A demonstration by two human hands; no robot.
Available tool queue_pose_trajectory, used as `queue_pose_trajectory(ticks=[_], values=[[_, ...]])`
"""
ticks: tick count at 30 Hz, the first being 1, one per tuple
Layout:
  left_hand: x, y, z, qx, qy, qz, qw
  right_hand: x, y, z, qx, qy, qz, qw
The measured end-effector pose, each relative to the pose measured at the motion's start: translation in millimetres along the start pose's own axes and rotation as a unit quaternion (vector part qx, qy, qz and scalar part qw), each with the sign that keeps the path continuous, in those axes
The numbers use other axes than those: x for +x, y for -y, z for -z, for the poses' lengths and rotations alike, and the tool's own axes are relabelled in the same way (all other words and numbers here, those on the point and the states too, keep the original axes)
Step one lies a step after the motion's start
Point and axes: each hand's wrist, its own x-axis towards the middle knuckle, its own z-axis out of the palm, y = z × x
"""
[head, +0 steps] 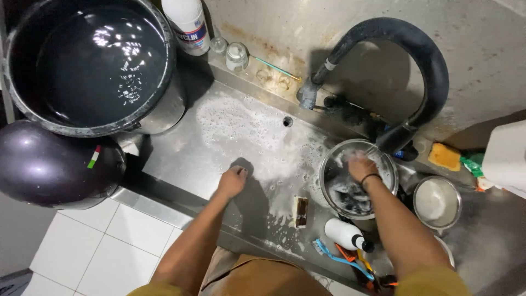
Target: Cleaning small black helmet components in a sink using a sponge, soap, and water.
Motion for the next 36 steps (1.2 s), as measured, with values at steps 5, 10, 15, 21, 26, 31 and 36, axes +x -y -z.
queue_pose_trajectory(ticks=[5,10,15,21,26,31,36], values=[[-53,-83,19,-0.109,-0.016,-0.037,0.993,-119,61,76,0.115,-0.086,-0.01,0.99],[-104,-193,23,-0.06,0.08,-0.116,0.988,-170,144,59,0.269,-0.153,0.141,0.941],[-88,-187,16,-0.003,-0.026,-0.114,0.993,-179,195,34,0.339,-0.106,0.168,0.92],[-35,-139,-20,-0.095,-0.046,0.028,0.994,-160,233,-38,0.385,-0.091,0.113,0.911],[-11,-97,-24,-0.142,-0.061,0.04,0.987,-112,240,-82,0.409,-0.106,0.041,0.905],[39,-61,-55,-0.159,-0.081,0.0,0.984,-101,243,-84,0.411,-0.105,0.034,0.905],[-2,-102,-16,-0.167,-0.037,-0.055,0.984,-84,202,-56,0.346,-0.117,0.102,0.925]])
